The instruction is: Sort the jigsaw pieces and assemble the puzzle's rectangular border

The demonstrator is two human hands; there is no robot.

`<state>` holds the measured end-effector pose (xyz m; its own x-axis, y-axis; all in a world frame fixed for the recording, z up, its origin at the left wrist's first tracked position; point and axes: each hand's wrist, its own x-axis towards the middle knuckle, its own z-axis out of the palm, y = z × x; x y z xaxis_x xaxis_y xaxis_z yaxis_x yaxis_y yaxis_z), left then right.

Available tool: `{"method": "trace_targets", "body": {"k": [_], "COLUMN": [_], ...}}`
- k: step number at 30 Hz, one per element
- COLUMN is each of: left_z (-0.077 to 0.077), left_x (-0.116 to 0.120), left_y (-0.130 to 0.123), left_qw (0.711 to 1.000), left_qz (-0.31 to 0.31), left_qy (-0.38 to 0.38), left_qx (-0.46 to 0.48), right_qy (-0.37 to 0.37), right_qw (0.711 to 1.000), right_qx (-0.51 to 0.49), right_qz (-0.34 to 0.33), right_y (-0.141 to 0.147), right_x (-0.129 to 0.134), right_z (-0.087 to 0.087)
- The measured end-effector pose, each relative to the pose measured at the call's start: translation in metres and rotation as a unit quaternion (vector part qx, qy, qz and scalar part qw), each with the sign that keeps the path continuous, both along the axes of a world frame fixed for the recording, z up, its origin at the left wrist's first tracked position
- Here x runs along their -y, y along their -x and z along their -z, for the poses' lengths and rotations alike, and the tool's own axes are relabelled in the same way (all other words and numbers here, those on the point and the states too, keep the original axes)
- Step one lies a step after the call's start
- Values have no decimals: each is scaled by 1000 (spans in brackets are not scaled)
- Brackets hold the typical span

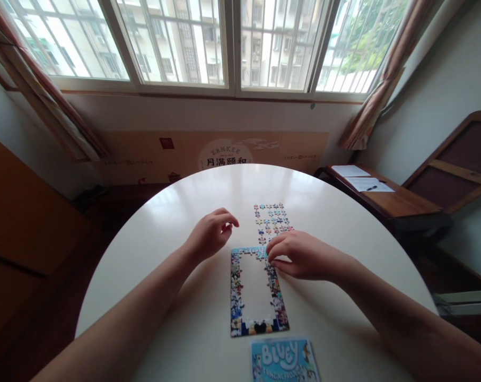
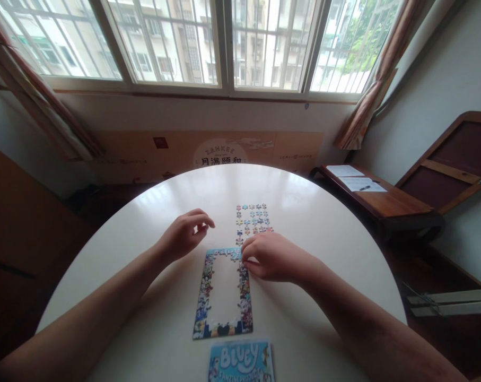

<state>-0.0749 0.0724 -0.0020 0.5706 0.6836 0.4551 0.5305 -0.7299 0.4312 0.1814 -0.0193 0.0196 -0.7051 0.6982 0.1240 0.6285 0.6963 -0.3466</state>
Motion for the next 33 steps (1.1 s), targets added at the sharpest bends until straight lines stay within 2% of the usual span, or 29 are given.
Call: {"method": "trace_targets", "body": {"k": [3,5,9,11,13,20,27,33], "left_z": [4,6,9,11,12,11,10,11], "left_x": [-5,-8,-11,-12,-13,-13,-12,-12], "left_y": [4,5,7,8,9,10,10,9], "left_qw": [999,999,998,998,998,998,998,998], "left_qz": [-24,-33,-36,-35,-36,-38,-32,-30], "left_qy": [0,0,-7,-8,-7,-12,-19,-3], "left_qx": [27,33,41,46,51,53,55,54], "right_qy": [-54,-96,-143,-124,-71,30,87,123], "right_qw": [998,995,980,969,956,919,882,873], "right_qx": [-11,-34,-28,16,64,140,230,249], "right_qz": [-3,20,138,214,276,367,402,401], "right_y": [-3,-7,-16,-18,-17,-9,8,13], "right_x": [0,0,-10,-22,-39,-102,-122,-136], "right_z": [-1,-2,-5,-7,-9,-14,-6,-7]}}
